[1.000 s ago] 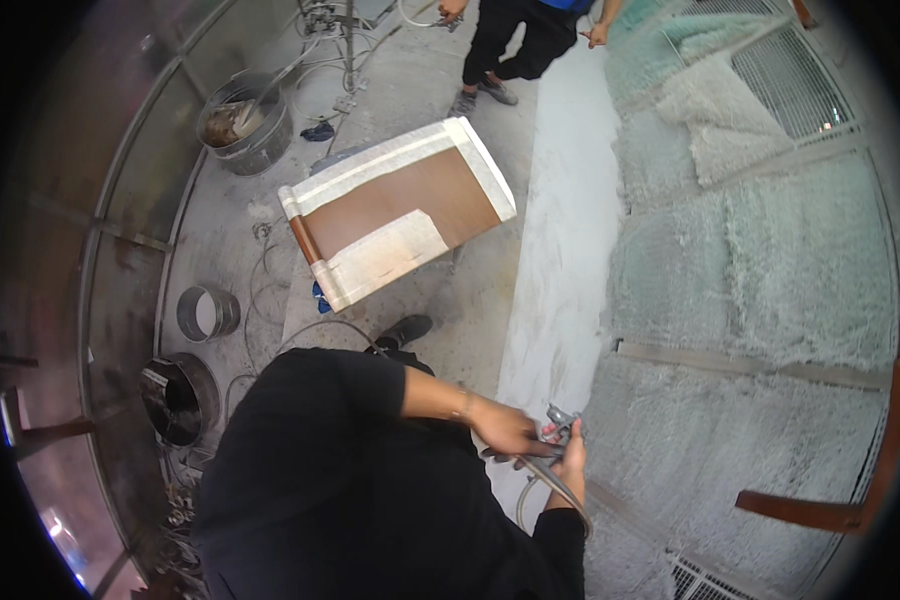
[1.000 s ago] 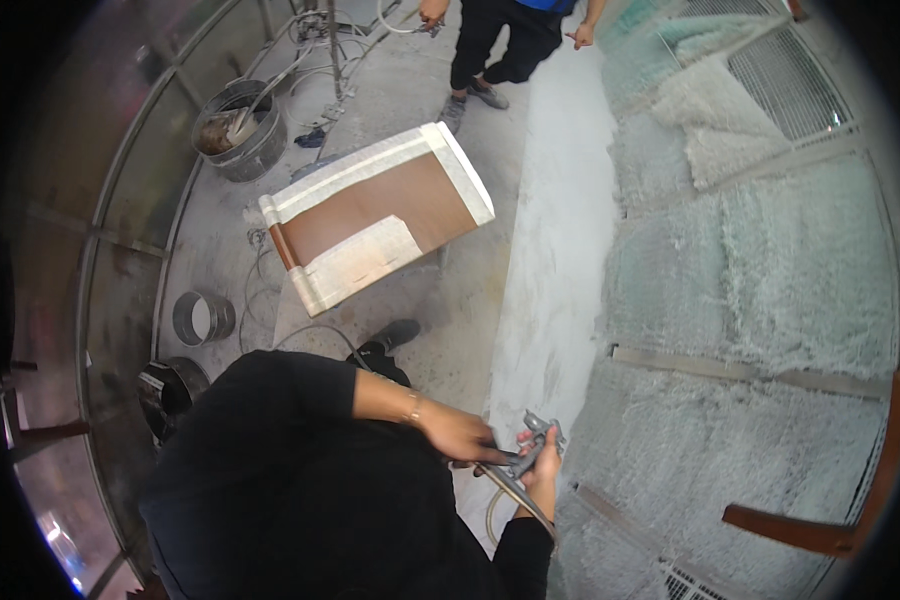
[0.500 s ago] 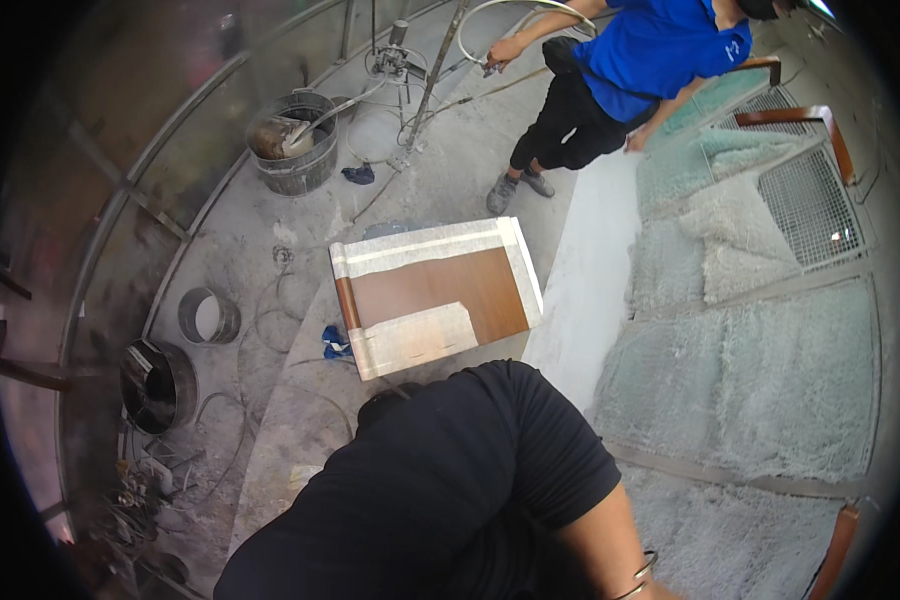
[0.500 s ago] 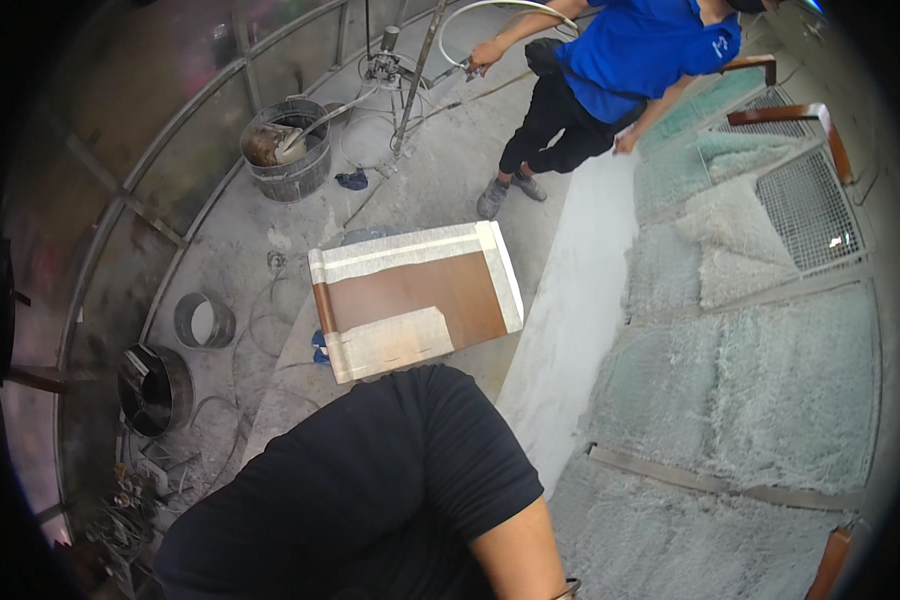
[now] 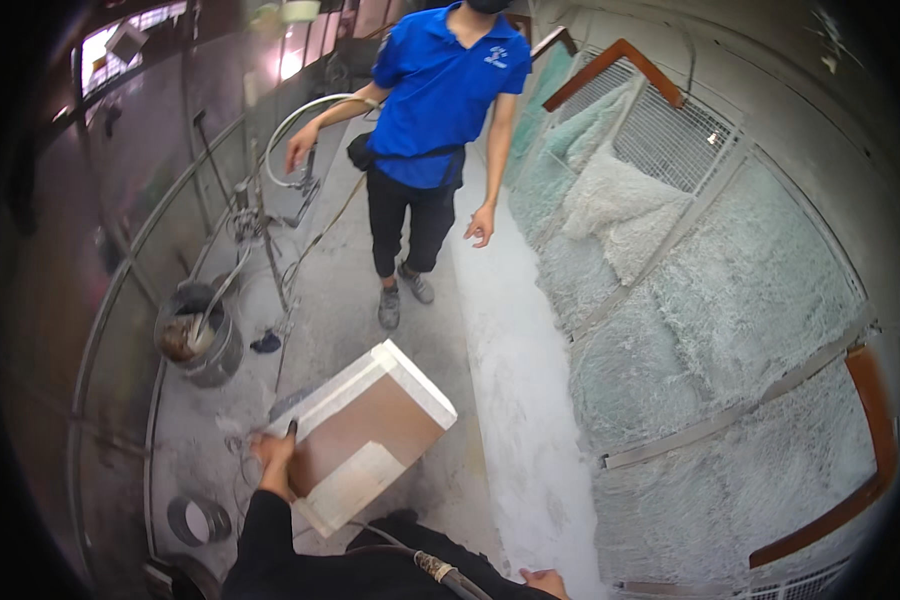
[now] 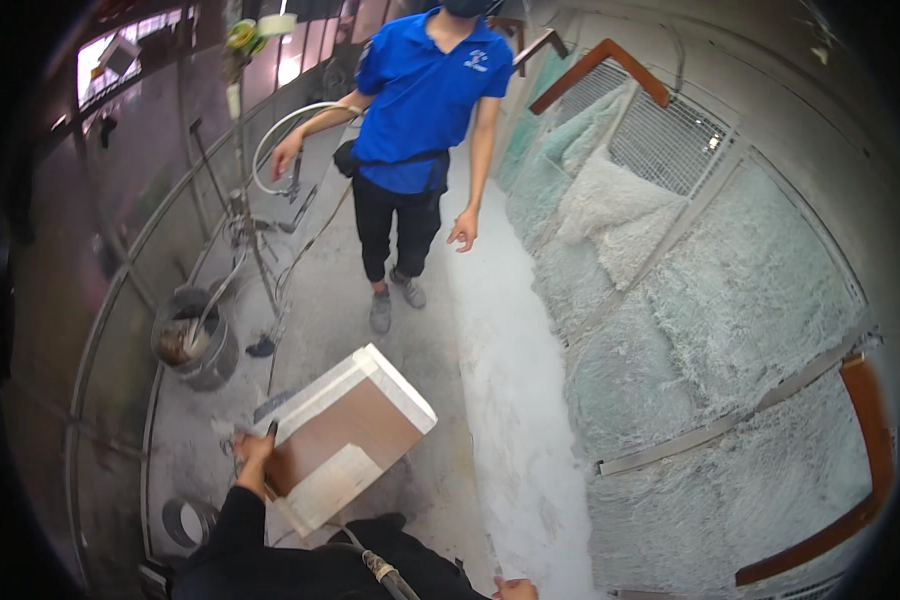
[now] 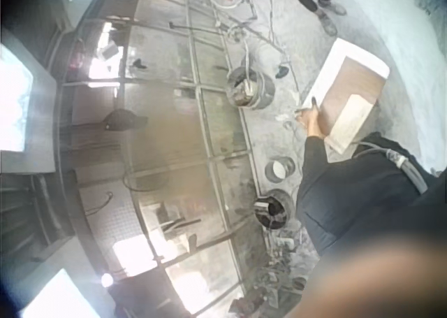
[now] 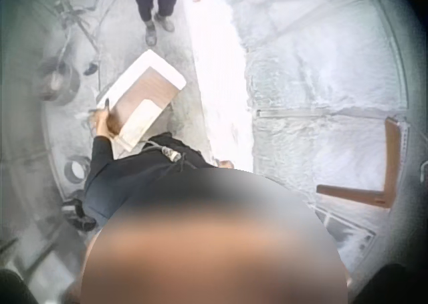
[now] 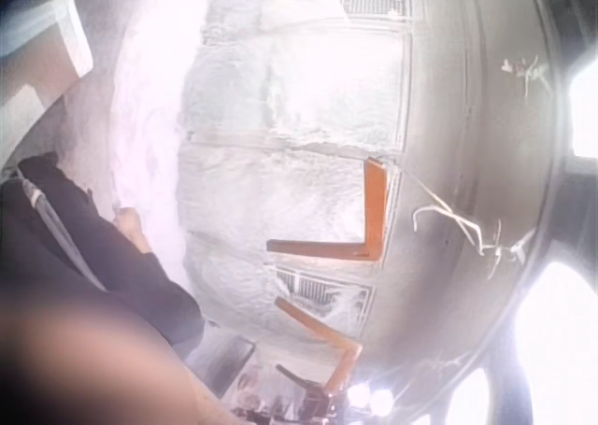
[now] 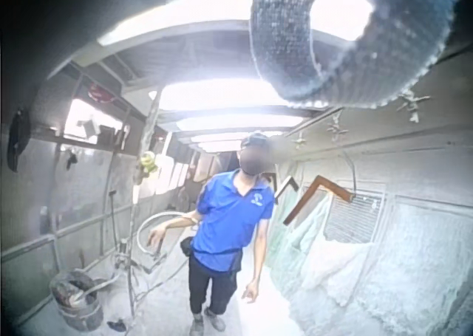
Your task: The person uses a spray gun to apply finish to hanging wooden chair parts in a booth. They repeatedly pick up a taped wooden panel, inspect it, and place it back while continuing to spray the hanging pieces. The person handles the spray gun and wooden parts throughout the clip.
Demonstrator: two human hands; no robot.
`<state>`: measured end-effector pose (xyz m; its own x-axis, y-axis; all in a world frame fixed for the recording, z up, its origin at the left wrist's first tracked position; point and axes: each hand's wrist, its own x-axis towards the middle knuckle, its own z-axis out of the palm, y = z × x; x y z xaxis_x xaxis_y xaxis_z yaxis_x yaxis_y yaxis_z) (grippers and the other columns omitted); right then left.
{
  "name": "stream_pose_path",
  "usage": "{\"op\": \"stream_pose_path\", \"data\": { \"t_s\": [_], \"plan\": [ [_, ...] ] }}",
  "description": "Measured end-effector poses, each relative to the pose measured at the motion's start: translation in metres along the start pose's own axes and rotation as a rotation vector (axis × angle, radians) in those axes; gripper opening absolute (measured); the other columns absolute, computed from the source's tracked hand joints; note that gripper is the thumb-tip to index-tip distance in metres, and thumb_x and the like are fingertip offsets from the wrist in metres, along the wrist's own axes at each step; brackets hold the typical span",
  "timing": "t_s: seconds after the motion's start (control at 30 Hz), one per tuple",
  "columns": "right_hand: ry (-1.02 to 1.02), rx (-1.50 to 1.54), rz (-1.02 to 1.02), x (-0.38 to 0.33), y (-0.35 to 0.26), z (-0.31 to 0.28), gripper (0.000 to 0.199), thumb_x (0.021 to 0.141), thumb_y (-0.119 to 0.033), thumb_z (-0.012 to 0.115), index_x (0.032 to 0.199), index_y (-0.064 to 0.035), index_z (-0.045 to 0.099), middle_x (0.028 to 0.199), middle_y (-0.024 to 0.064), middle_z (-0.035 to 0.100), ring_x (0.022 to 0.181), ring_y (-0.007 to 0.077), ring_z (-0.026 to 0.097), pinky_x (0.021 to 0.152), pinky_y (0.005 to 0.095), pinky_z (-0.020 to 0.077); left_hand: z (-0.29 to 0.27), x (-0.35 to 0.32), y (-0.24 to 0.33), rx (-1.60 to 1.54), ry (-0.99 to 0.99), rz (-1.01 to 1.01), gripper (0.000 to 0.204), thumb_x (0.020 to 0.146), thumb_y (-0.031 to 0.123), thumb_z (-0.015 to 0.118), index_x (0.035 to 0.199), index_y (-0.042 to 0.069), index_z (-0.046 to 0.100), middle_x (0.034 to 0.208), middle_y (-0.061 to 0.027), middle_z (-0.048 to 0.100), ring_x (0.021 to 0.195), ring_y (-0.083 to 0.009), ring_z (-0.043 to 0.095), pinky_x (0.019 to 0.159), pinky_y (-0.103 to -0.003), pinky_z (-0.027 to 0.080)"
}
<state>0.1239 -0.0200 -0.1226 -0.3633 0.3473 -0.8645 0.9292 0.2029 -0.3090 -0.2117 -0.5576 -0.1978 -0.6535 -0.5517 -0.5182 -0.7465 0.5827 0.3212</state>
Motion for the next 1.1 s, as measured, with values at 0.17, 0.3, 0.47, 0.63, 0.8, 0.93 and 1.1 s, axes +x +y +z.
{"op": "stream_pose_path", "data": {
  "t_s": [0.17,0.3,0.47,0.63,0.8,0.93,1.1],
  "plan": [
    [0.001,0.006,-0.068,0.034,-0.017,0.008,0.048,0.099,-0.044,0.066,0.118,-0.0002,0.067,0.109,0.0229,0.072,0.089,0.0270,0.072,0.080,0.0396,0.0581,0.065,0.047,-0.080,-0.370,0.173,-0.268,0.142,0.065,0.075,0.080,0.159,-0.009,0.015,0.162,-0.0331,0.026,0.151,-0.0432,0.029,0.123,-0.045,0.028],
    [-0.005,-0.030,-0.139,0.058,-0.028,0.014,0.052,0.099,-0.046,0.064,0.106,0.0056,0.073,0.088,0.0114,0.079,0.069,0.0181,0.074,0.067,0.0301,0.0588,0.088,0.064,-0.107,-0.528,0.129,-0.307,0.127,0.069,0.074,0.079,0.152,-0.012,0.035,0.153,-0.0325,0.044,0.143,-0.0398,0.046,0.120,-0.038,0.035],
    [0.044,-0.146,-0.246,0.062,-0.048,0.005,0.054,0.098,-0.051,0.063,0.105,0.0017,0.075,0.086,0.0093,0.079,0.072,0.0174,0.076,0.070,0.0313,0.0583,0.097,0.052,-0.123,-0.832,0.299,-0.050,0.094,0.082,0.057,0.079,0.139,-0.013,0.052,0.143,-0.0285,0.057,0.134,-0.0401,0.054,0.112,-0.041,0.041],
    [0.235,-0.460,-0.310,0.024,-0.089,-0.011,0.061,0.099,-0.062,0.048,0.090,-0.0095,0.077,0.085,0.0132,0.077,0.083,0.0307,0.074,0.079,0.0438,0.0568,0.046,0.028,-0.102,-0.808,0.543,0.369,0.069,0.095,0.034,0.074,0.140,-0.013,0.051,0.140,-0.0264,0.060,0.128,-0.0347,0.058,0.108,-0.042,0.044],
    [0.508,-0.331,-0.689,-0.073,-0.163,-0.026,0.057,0.101,-0.061,0.049,0.090,-0.0108,0.072,0.082,0.0167,0.072,0.084,0.0397,0.069,0.075,0.0498,0.0537,-0.057,-0.050,-0.007,-0.760,0.345,0.934,0.046,0.093,0.029,0.076,0.124,-0.004,0.064,0.117,-0.0228,0.071,0.106,-0.0335,0.068,0.089,-0.044,0.054],
    [0.749,-0.162,-1.303,-0.155,-0.226,-0.025,0.067,0.095,-0.061,0.063,0.126,-0.0018,0.067,0.128,0.0173,0.067,0.121,0.0356,0.060,0.101,0.0436,0.0489,-0.112,-0.124,0.104,-0.216,-0.148,1.309,0.078,0.090,0.029,0.081,0.151,-0.003,0.044,0.149,-0.0196,0.055,0.130,-0.0254,0.059,0.105,-0.039,0.051],
    [0.711,-0.109,-1.590,-0.187,-0.227,-0.031,0.081,0.089,-0.069,0.064,0.135,-0.0015,0.062,0.141,0.0225,0.057,0.127,0.0391,0.056,0.107,0.0460,0.0443,-0.068,-0.238,0.200,-0.091,-0.310,2.231,0.048,0.068,0.022,0.074,0.107,-0.003,0.061,0.087,-0.0193,0.062,0.075,-0.0408,0.062,0.067,-0.046,0.048]
  ]
}}
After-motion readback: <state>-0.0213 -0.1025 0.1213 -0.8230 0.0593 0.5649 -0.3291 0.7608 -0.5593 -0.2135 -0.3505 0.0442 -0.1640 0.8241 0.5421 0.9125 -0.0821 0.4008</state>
